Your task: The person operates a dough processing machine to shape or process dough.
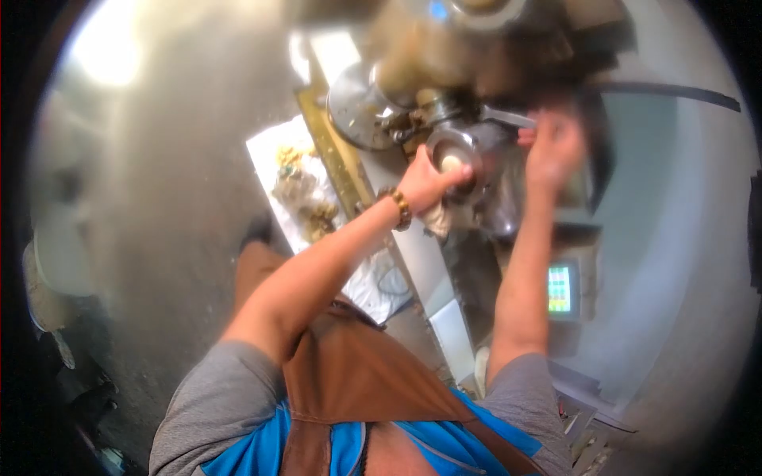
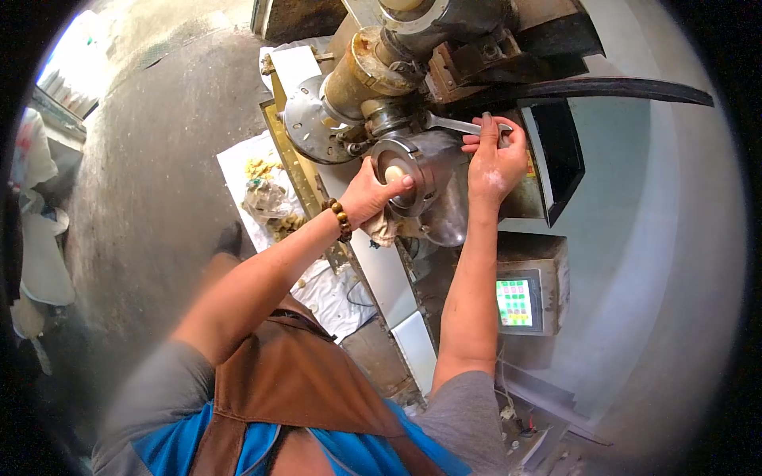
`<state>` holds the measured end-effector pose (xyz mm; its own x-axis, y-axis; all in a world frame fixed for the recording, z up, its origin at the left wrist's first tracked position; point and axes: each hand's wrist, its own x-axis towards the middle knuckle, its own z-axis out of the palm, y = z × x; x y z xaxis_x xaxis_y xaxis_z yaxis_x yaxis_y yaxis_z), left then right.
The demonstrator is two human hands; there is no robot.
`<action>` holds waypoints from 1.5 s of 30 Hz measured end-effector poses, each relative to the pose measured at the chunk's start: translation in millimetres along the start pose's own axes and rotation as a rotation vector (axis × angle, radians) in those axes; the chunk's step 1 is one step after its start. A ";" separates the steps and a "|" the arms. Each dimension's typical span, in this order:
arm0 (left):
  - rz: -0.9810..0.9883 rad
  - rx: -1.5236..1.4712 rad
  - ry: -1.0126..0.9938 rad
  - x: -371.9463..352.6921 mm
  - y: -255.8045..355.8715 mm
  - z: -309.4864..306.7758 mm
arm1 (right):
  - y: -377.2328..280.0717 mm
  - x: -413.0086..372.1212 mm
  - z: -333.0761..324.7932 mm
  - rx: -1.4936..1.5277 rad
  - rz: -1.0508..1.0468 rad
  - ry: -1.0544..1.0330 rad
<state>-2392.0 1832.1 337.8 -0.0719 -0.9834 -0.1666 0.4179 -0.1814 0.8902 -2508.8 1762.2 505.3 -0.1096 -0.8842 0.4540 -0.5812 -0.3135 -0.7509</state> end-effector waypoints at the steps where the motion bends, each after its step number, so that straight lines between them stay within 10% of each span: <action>1: -0.002 0.009 -0.002 0.2 -1.0 0.0 | 4.8 -2.5 -0.5 0.037 0.021 0.011; 45: 0.078 -0.041 0.058 4.4 -10.6 5.9 | 25.2 -26.2 8.4 0.012 -0.062 0.142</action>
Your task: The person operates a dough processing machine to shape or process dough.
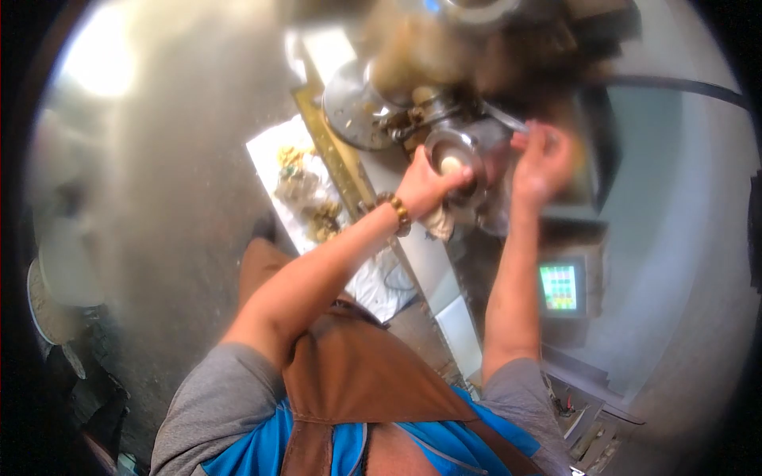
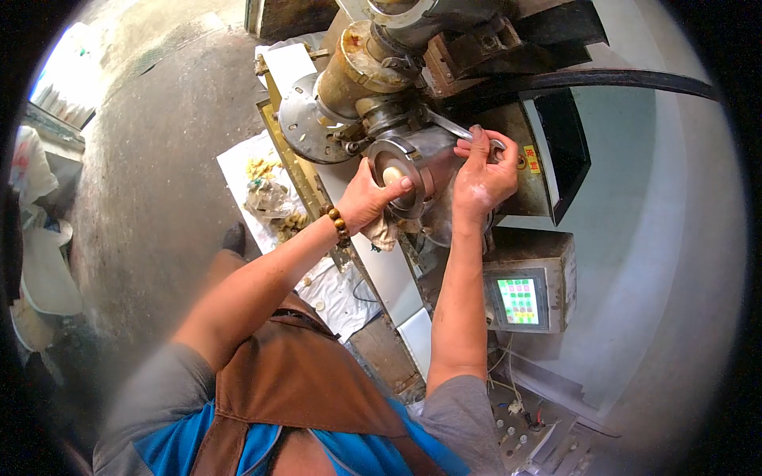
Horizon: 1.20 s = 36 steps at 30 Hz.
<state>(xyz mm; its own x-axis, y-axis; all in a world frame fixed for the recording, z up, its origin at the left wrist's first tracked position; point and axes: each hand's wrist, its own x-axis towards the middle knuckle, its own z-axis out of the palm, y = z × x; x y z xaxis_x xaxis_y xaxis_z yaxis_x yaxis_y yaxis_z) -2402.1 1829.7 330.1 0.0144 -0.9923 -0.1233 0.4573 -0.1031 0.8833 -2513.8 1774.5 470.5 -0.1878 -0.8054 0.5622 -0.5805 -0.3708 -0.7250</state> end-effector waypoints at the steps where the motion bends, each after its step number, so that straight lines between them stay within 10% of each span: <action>1: 0.010 -0.001 -0.001 -0.1 0.7 -0.3 | 0.9 0.0 0.1 0.018 0.006 0.009; 18: -0.029 0.051 -0.055 -4.2 9.6 -3.6 | -44.2 85.2 27.3 -0.522 -0.025 -0.308; 21: -0.054 0.057 -0.061 -4.5 12.7 -5.3 | -20.2 107.8 38.9 -0.774 -0.752 -0.175; 26: -0.040 0.028 -0.051 -2.0 7.3 -2.8 | -53.9 77.3 18.4 -0.441 -0.093 -0.321; 36: -0.061 0.000 -0.037 -1.9 1.3 -0.8 | -23.3 37.5 0.1 -0.142 -0.023 -0.105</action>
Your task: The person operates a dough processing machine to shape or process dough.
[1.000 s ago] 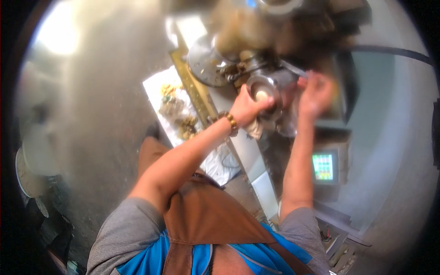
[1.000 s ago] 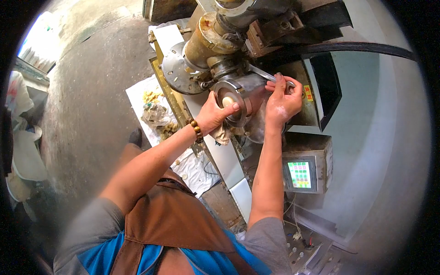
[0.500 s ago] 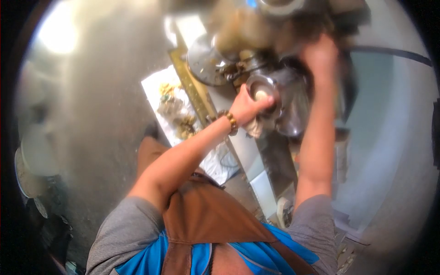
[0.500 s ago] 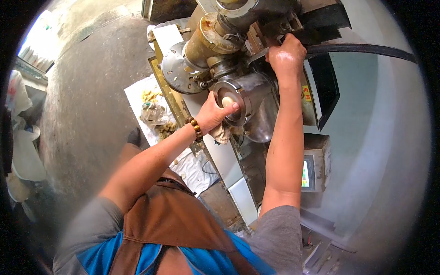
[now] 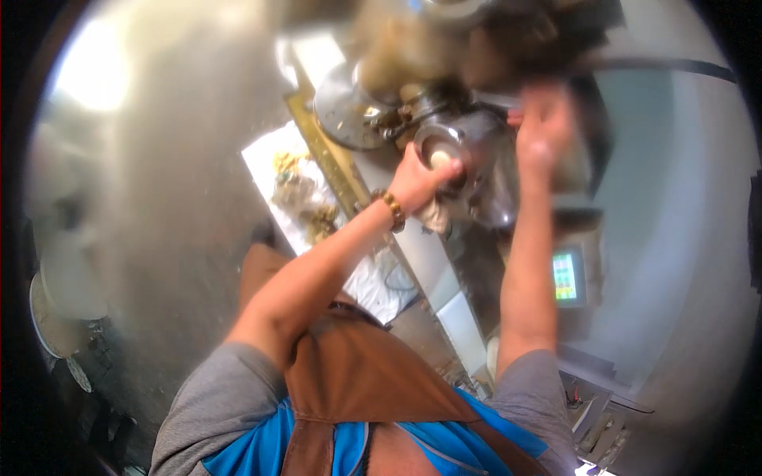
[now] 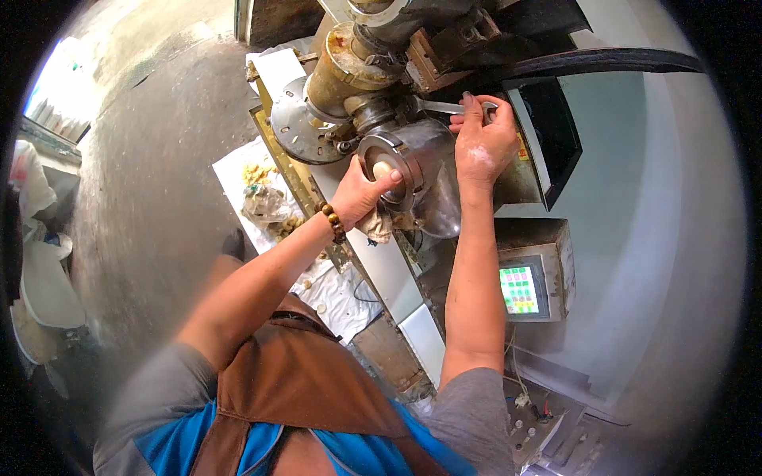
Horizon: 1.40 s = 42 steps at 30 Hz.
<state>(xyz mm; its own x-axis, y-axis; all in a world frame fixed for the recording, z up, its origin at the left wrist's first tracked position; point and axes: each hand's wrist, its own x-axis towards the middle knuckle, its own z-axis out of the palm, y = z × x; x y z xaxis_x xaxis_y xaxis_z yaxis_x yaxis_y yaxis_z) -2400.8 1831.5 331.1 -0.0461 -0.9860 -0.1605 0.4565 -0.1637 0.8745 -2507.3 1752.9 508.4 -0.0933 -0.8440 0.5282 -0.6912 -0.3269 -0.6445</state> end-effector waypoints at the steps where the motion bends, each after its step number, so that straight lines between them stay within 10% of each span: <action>1: 0.004 0.010 -0.003 0.6 0.1 -0.6 | 1.7 -0.5 1.4 0.019 0.021 0.008; 42: 0.040 0.002 0.045 0.8 -1.2 2.4 | 0.1 -51.6 17.0 0.067 0.043 0.162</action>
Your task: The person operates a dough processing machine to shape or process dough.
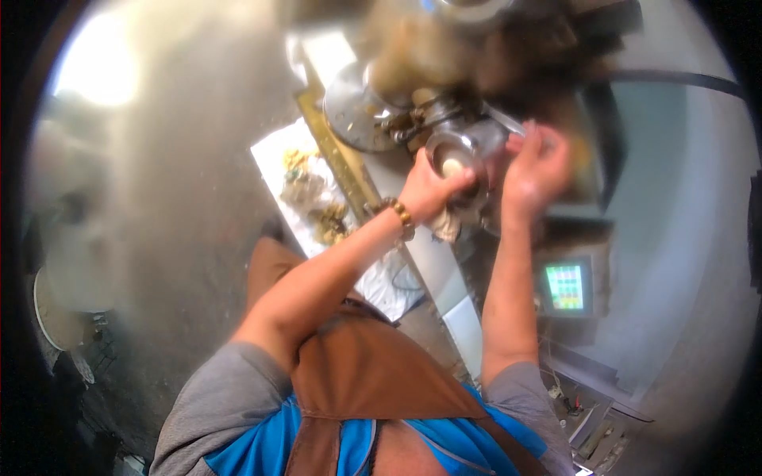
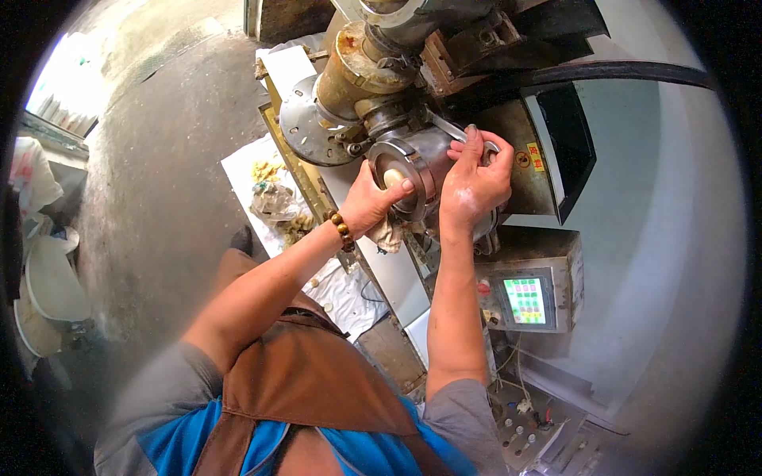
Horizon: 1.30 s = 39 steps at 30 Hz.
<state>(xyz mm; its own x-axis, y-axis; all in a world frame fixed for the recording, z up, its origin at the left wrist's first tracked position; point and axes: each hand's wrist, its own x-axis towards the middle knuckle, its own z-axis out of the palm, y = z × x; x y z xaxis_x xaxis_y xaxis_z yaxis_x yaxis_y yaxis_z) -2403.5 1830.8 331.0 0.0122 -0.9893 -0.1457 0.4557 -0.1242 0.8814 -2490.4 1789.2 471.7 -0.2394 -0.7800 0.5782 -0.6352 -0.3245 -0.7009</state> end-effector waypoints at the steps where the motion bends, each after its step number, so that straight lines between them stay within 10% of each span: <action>1: 0.017 -0.002 0.026 0.1 -0.3 0.7 | 0.8 1.1 0.3 0.021 -0.016 0.008; 39: 0.057 -0.003 -0.065 5.7 -13.7 0.0 | 3.3 20.9 -12.1 0.025 0.048 -0.005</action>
<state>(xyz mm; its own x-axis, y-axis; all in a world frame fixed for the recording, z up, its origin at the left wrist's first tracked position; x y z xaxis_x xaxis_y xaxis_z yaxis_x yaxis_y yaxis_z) -2409.6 1826.9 318.2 -0.0194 -0.9977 -0.0654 0.4585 -0.0670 0.8862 -2506.4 1778.3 486.6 -0.2657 -0.7974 0.5418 -0.6042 -0.3002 -0.7381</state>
